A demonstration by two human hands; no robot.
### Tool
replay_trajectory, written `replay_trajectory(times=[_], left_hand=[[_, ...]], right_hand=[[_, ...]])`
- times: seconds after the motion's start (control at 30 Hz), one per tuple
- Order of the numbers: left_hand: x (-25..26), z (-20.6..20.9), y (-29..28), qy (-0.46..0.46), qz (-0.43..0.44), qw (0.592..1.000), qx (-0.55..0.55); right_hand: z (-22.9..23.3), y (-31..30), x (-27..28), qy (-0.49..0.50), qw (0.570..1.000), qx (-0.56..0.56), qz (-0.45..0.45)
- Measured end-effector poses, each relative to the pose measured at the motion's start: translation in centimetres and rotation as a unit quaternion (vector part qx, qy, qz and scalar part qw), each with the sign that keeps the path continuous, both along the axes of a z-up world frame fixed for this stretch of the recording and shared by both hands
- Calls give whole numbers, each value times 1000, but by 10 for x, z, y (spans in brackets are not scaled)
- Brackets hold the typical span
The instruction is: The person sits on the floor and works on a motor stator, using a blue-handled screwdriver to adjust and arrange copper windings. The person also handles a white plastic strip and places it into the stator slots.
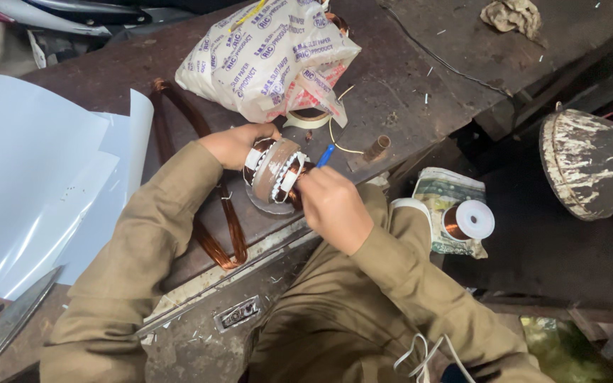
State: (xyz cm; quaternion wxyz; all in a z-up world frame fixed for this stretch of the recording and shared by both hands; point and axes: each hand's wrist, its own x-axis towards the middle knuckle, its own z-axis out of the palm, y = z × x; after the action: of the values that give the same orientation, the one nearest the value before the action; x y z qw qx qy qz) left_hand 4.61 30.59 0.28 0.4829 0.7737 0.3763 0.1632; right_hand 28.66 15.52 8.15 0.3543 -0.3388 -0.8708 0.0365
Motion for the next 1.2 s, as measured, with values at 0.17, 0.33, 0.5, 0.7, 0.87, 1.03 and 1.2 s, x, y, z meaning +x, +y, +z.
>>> replay_trajectory(times=[0.17,0.33,0.5,0.7,0.87,1.03,1.2], left_hand=[[1,-3,3,-53,-11,998,-42],[-1,-5,-1,-31,-1,999,-22],[-1,4,-5,-44,-9,999,-16],[-4,12,-12,-51,0,998,-40],[0,14,-14,-48,-7,998,-39],[0,16,-15,-64,-21,997,-31],[-1,19,-17,-55,-16,998,-12]], right_hand=[[-11,-5,-3,239,960,-137,-57],[-18,-12,-9,259,941,-187,-115],[-26,-4,-6,192,966,-134,-109],[-42,6,7,386,838,-383,-40],[-45,21,23,284,896,-342,-6],[-45,34,23,273,885,-377,4],[-41,30,20,289,871,-397,-27]])
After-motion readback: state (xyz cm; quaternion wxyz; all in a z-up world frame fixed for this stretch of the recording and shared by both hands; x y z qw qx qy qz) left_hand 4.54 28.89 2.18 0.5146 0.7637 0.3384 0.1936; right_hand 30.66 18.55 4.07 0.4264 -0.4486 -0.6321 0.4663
